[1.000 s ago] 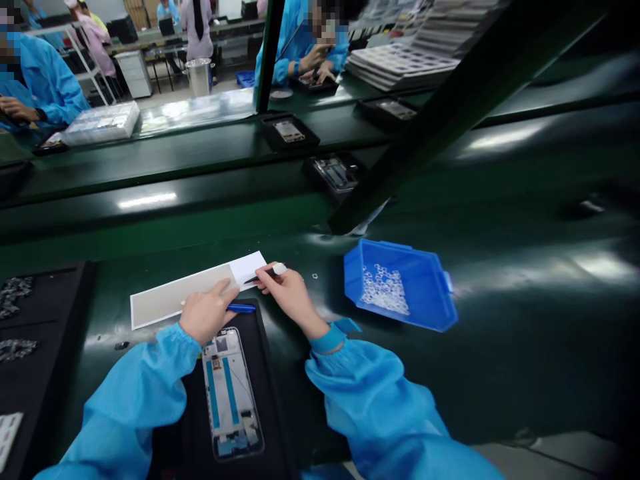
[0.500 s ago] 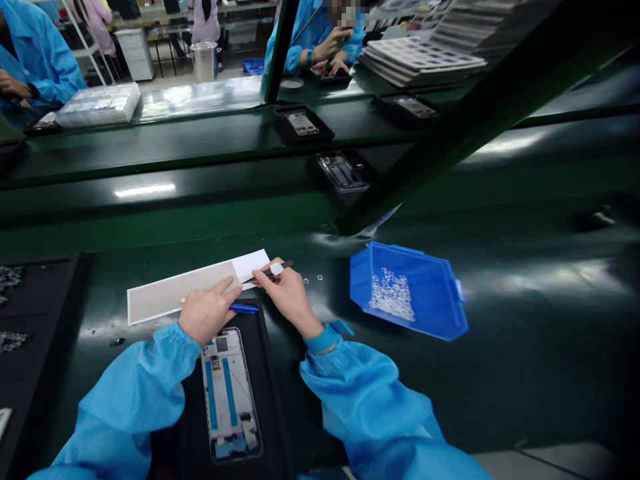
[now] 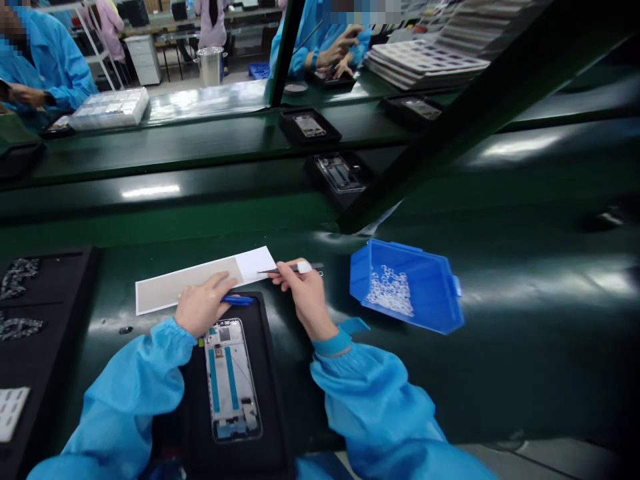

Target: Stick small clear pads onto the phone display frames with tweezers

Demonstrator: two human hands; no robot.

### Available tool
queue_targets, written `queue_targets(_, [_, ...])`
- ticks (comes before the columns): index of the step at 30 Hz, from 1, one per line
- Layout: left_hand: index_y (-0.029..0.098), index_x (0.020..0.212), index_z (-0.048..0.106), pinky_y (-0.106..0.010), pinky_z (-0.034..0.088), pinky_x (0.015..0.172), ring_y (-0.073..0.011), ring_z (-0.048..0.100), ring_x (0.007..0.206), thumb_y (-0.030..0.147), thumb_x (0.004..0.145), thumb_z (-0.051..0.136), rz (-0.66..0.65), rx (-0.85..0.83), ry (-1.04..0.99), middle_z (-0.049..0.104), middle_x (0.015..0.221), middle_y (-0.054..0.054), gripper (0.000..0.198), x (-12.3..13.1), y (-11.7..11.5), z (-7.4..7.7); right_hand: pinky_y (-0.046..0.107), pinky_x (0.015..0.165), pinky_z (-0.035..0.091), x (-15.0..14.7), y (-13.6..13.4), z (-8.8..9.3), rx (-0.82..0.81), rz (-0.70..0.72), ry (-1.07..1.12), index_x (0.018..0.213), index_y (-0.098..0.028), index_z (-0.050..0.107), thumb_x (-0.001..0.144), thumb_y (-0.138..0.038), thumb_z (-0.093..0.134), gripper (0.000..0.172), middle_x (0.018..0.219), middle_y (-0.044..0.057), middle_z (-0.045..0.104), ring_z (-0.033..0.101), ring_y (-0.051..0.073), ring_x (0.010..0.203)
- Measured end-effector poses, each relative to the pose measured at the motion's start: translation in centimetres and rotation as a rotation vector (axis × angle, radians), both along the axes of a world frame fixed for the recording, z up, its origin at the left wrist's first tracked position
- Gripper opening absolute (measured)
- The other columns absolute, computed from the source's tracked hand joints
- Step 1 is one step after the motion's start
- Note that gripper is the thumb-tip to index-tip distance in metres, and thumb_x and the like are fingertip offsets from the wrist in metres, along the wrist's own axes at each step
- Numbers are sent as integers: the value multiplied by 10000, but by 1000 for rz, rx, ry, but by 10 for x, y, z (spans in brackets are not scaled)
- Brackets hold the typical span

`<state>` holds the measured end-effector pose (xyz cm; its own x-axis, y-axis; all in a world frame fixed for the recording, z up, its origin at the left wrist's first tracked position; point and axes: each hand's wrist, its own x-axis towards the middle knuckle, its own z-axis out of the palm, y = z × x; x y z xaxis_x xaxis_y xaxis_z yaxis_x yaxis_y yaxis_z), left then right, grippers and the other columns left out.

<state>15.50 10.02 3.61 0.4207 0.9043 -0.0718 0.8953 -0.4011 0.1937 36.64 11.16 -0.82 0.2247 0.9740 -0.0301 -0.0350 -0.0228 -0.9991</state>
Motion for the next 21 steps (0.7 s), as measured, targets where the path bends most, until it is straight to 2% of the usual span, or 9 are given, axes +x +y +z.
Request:
queue_targets(3, [228,1122,696,-297,517,849,-226,660,1026,289,945,526,195,30,-339,692,1150,-30,253,-19,-11,4,249,522,478,-6,-35,7,-13,-28,38,753,-202,533,759,-591,725,434,554,11,610,711,259,700])
queue_targets(6, [195,927,733,-261,486,763,-214,673,898,417,940,509,258,-189,-491,733,938,-25,316,-26,-20,6,278,576,507,-23,-66,12,-23,57,17,756,-194,570,818,-502,711,344,616,9,622,703,247,674])
queue_targets(8, [192,889,733,-261,461,701,-208,670,817,451,925,506,236,-363,-468,731,867,-20,346,-23,-23,6,285,567,492,-35,-76,11,-6,107,-61,755,-189,597,850,-448,678,288,682,24,644,681,228,648])
queue_targets(10, [193,878,731,-261,436,676,-198,659,766,432,920,499,211,-449,-429,722,817,-18,336,-19,-23,4,282,545,461,-42,-77,9,13,118,-155,751,-186,615,864,-414,652,258,689,26,644,647,209,621])
queue_targets(15, [206,848,727,-262,383,647,-187,629,721,393,909,507,215,-483,-361,690,743,-12,295,-13,-19,3,277,534,411,-47,-73,4,35,122,-289,738,-186,625,868,-398,628,249,674,15,620,577,178,586])
queue_targets(21, [203,827,710,-255,352,614,-168,594,653,362,905,521,202,-498,-334,655,689,-1,259,-13,-16,5,279,557,421,-48,-73,6,67,124,-330,726,-185,622,879,-378,612,246,684,12,607,568,169,592])
